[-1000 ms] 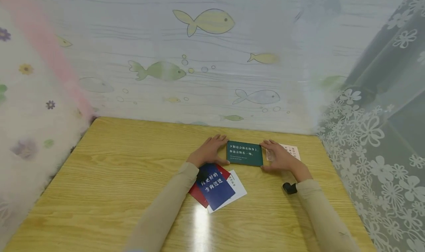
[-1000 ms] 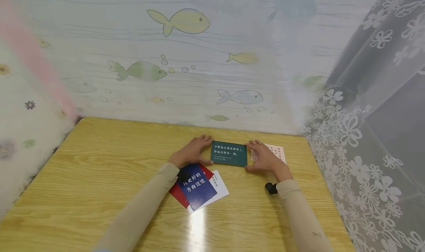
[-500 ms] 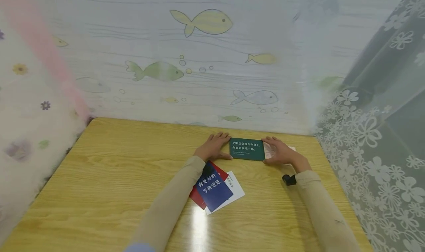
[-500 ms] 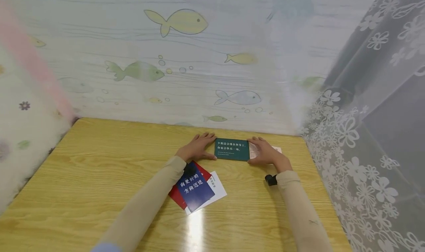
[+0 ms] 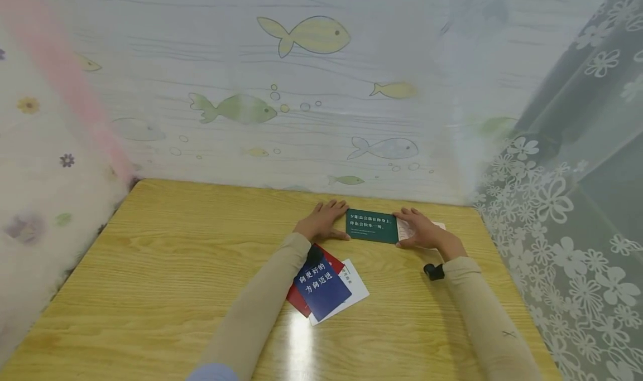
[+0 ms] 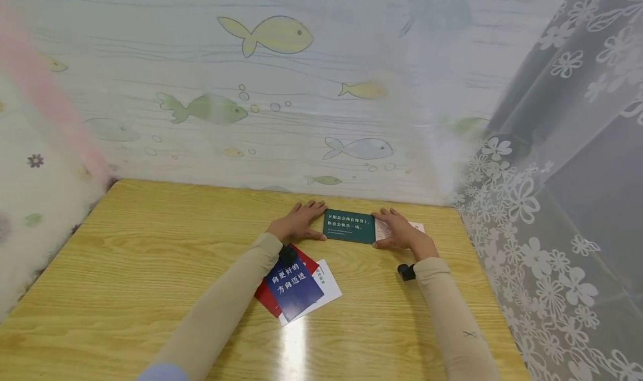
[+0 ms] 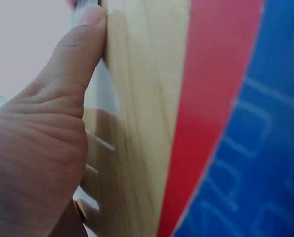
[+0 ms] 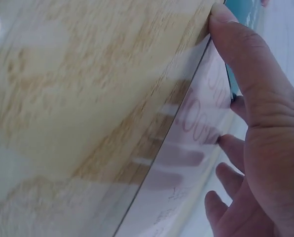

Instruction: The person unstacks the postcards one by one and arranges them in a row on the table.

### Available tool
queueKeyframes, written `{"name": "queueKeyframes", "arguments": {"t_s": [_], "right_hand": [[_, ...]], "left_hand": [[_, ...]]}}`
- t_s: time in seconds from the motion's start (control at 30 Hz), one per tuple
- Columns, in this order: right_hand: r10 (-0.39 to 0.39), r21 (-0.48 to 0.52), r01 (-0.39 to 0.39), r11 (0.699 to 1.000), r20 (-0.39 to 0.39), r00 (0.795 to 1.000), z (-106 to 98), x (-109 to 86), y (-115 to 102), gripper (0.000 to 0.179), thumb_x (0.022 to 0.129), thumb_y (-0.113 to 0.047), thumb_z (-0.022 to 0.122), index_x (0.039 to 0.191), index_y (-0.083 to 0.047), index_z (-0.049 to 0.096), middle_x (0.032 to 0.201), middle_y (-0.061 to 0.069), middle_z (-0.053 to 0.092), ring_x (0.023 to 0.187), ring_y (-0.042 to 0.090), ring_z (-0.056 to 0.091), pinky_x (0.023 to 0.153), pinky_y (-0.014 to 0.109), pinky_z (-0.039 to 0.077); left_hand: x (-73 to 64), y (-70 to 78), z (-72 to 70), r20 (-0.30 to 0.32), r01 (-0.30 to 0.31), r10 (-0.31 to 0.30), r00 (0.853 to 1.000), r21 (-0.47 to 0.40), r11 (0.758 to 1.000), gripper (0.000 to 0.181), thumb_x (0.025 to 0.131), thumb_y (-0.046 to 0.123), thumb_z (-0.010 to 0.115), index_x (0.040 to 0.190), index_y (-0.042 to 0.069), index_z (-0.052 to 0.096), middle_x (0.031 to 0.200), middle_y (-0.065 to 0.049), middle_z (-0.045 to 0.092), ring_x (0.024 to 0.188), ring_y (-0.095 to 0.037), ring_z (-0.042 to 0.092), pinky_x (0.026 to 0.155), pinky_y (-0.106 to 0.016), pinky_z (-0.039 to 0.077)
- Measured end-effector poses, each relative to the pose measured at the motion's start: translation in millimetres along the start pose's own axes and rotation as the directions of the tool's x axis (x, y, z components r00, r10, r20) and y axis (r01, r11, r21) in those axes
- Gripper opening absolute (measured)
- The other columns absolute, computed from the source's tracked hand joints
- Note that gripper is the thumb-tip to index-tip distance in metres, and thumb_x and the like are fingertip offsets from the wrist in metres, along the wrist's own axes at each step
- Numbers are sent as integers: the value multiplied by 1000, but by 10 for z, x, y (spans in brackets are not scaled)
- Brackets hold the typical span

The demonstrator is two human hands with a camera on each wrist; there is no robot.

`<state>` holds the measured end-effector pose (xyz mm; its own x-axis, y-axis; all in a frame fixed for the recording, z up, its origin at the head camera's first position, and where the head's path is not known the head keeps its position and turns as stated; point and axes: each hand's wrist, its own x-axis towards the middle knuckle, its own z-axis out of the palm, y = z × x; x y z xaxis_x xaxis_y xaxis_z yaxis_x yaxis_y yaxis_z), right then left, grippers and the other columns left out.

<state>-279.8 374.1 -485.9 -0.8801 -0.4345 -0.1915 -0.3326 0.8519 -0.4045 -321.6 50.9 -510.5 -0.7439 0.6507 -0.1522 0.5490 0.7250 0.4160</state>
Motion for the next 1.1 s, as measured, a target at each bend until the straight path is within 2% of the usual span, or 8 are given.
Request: {"name": "queueKeyframes", "arguments": {"t_s": [0.2,0.3,0.43,0.83,1.1], "right_hand": [[27,-68,-24,997,39,999,-6,5,-14,90,89,-32,80,157,1,32,160,37,20,147,61,13,114,77,22],[28,-93,-23,995,53,998,-10,-3,-22,91,90,-35,78,158,1,30,160,38,20,146,62,14,114,76,21],[34,-113,-26,993,69,997,-12,-17,-38,90,92,-36,75,159,1,28,161,38,19,147,61,14,116,75,17],[53,-139,-41,989,85,995,-9,-27,-28,90,94,-40,72,160,-1,25,163,35,16,150,58,8,119,73,10],[116,-177,-99,979,94,989,-75,-51,-200,87,95,-34,73,161,-3,24,164,33,15,151,56,4,121,71,3]], "left_hand": [[10,21,19,30,13,-15,999,78,997,93,96,63,57,165,17,16,172,-3,9,159,-26,3,129,-49,1],[-26,72,-23,51,19,-26,998,121,992,92,97,63,53,165,17,13,173,-2,6,159,-25,2,129,-48,0],[-17,64,-15,56,23,-31,998,134,991,92,97,65,52,165,19,12,173,0,5,159,-24,1,129,-48,0],[27,25,9,70,39,-44,997,65,997,92,96,62,55,165,19,11,173,1,4,159,-23,-3,129,-45,-4],[-17,57,-22,70,41,-41,997,0,999,91,98,55,59,165,17,12,173,0,4,159,-23,-5,129,-45,-6]]}}
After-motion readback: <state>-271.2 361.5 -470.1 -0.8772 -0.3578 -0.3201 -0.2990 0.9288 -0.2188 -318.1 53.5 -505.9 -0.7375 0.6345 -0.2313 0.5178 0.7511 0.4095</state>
